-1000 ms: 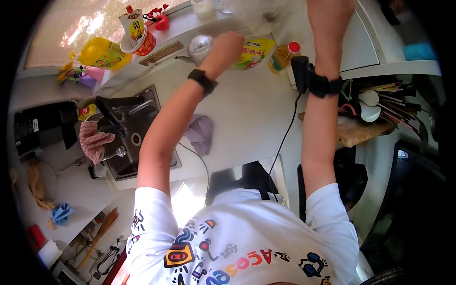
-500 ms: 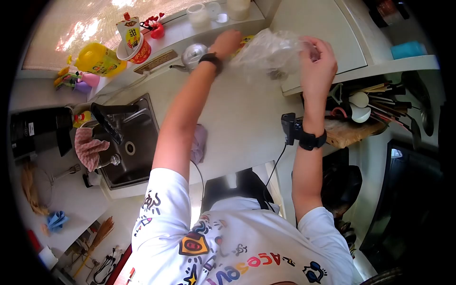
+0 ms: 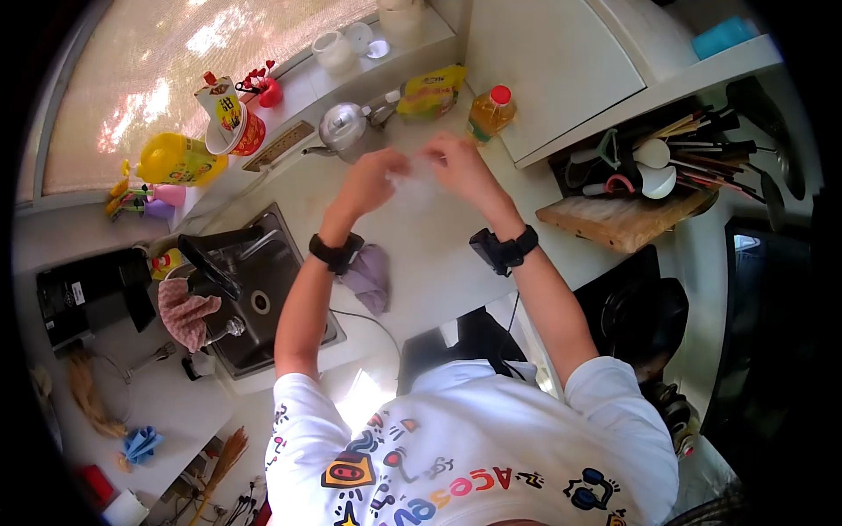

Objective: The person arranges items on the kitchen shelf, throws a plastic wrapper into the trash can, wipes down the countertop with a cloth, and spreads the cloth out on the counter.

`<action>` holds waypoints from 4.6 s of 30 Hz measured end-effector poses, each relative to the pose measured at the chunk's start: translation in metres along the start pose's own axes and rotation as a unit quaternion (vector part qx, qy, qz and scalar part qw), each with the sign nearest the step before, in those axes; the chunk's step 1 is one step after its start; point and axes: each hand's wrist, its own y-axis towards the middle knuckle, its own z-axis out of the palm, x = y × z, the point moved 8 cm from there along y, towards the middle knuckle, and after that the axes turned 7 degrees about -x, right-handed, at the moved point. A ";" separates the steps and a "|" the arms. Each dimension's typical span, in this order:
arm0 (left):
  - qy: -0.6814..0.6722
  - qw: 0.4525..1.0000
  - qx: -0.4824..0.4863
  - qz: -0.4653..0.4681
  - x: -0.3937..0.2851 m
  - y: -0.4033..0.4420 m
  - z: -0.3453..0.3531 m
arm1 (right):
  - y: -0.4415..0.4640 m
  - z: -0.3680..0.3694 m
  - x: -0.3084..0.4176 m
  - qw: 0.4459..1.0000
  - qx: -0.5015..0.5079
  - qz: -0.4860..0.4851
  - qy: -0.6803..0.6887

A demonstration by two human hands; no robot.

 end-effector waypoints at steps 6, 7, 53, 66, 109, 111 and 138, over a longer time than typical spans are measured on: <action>0.160 0.982 -0.078 -0.069 0.033 -0.010 -0.020 | 0.022 -0.088 0.010 0.937 -0.260 -0.097 -0.211; 0.190 0.977 -0.053 -0.078 0.032 -0.012 -0.024 | 0.028 -0.092 0.006 0.929 -0.266 -0.096 -0.238; 0.320 0.941 -0.065 -0.089 0.038 0.167 -0.161 | 0.184 -0.037 -0.081 0.915 -0.174 -0.081 -0.356; 0.244 0.954 0.025 -0.170 0.079 -0.086 -0.138 | 0.028 0.050 -0.047 0.991 -0.011 -0.096 -0.092; -0.145 0.940 -0.300 -0.075 -0.020 -0.093 -0.095 | -0.002 0.043 0.095 0.989 -0.018 -0.144 -0.039; -0.125 0.952 -0.270 -0.074 -0.034 -0.089 -0.092 | 0.001 0.055 0.080 0.994 0.057 -0.088 -0.016; -0.562 0.770 -0.118 -0.277 0.074 -0.129 0.038 | -0.026 0.030 -0.050 0.915 0.051 0.198 0.348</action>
